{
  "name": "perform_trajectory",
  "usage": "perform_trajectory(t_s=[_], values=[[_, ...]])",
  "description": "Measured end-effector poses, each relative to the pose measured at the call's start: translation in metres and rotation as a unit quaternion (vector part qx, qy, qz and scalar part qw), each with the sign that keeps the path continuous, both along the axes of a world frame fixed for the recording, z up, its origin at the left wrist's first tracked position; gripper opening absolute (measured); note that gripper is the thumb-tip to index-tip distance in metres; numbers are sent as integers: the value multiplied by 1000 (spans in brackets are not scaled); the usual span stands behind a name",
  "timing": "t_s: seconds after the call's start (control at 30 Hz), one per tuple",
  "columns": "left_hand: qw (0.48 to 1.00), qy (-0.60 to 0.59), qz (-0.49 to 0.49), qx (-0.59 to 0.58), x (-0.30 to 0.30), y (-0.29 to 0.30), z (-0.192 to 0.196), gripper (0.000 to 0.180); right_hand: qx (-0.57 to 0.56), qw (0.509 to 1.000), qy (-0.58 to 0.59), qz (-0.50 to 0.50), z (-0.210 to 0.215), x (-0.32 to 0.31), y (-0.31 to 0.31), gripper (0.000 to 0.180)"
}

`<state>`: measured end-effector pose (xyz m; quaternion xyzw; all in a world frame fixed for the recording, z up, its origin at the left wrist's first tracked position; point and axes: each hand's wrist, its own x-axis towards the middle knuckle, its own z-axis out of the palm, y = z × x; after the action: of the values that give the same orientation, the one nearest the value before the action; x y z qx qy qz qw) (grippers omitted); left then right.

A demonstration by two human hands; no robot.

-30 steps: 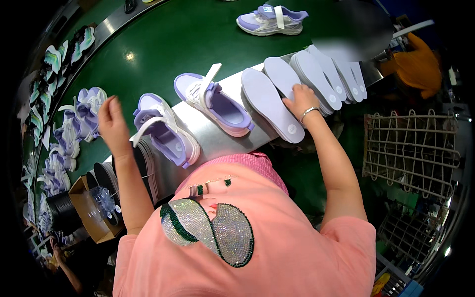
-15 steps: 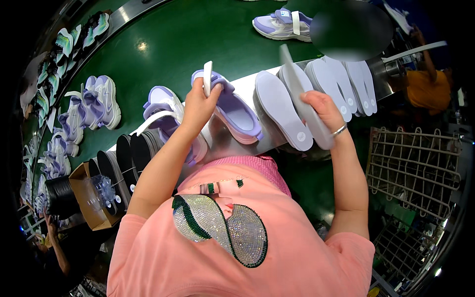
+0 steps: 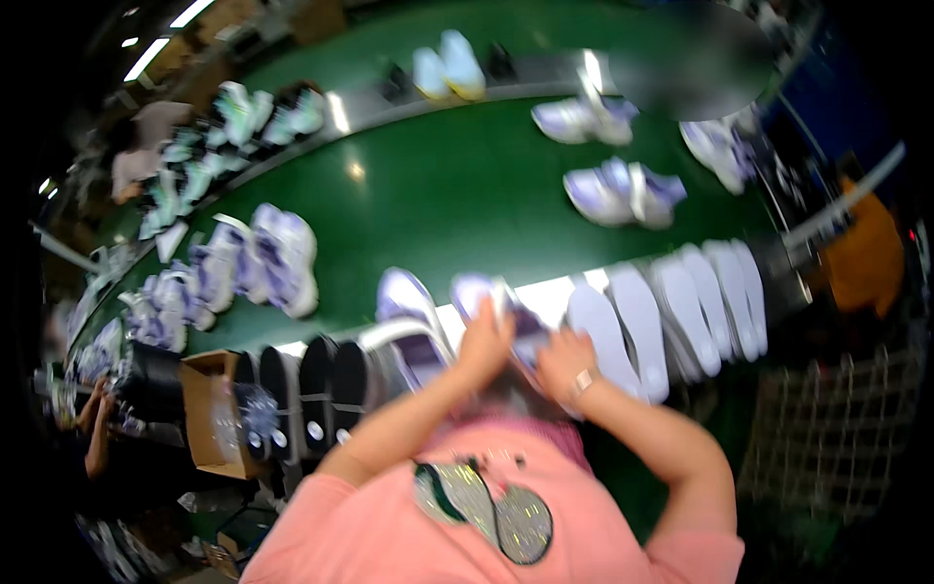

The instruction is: The person picks up and handles purple and white sneakers from an assembly line, placing white insoles into several shoes and checking the interiors by hand.

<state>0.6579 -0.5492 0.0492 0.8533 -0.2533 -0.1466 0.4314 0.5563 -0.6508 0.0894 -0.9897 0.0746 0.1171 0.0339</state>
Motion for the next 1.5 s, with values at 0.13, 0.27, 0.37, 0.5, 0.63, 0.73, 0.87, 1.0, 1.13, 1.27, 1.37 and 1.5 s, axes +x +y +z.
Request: perform_trajectory(t_s=[0.13, 0.27, 0.37, 0.5, 0.63, 0.73, 0.87, 1.0, 1.13, 1.27, 1.37, 1.5], values=[[999, 43, 19, -12, -8, 7, 4, 34, -19, 978, 206, -38, 44, -16, 2, 49], [999, 23, 25, -34, -10, 12, 5, 28, -18, 984, 180, 5, 52, -18, 5, 30], [999, 16, 12, -40, -8, 8, 6, 27, -24, 994, 82, 64, 26, -14, 5, 18], [997, 18, 10, -73, -8, 9, 0, 28, -41, 993, 50, 99, -20, 7, 6, 15], [997, 29, 19, -75, -8, 11, 0, 28, -43, 990, 26, 128, -33, 6, 1, 14], [995, 12, 27, -99, -11, 9, -8, 28, -14, 995, 14, 100, -38, 4, 0, 15], [994, 17, 20, -106, -13, 9, -8, 29, 39, 994, 98, 27, -51, 10, -5, 16], [995, 19, 16, -95, -12, 10, -9, 29, 37, 944, 325, 35, -70, 37, -9, 35], [994, 18, 4, -104, -10, 6, -9, 30, -65, 908, 373, 182, -108, 46, -21, 58], [995, 6, 7, -104, -11, 10, -6, 29, -134, 874, 415, 217, -81, 60, -4, 61], [994, 10, 5, -108, -11, 8, -7, 29, -124, 936, 290, 154, -68, 45, -3, 60], [993, 4, 1, -120, -11, 7, -9, 29, -86, 963, 216, 136, -70, 36, -10, 52]])
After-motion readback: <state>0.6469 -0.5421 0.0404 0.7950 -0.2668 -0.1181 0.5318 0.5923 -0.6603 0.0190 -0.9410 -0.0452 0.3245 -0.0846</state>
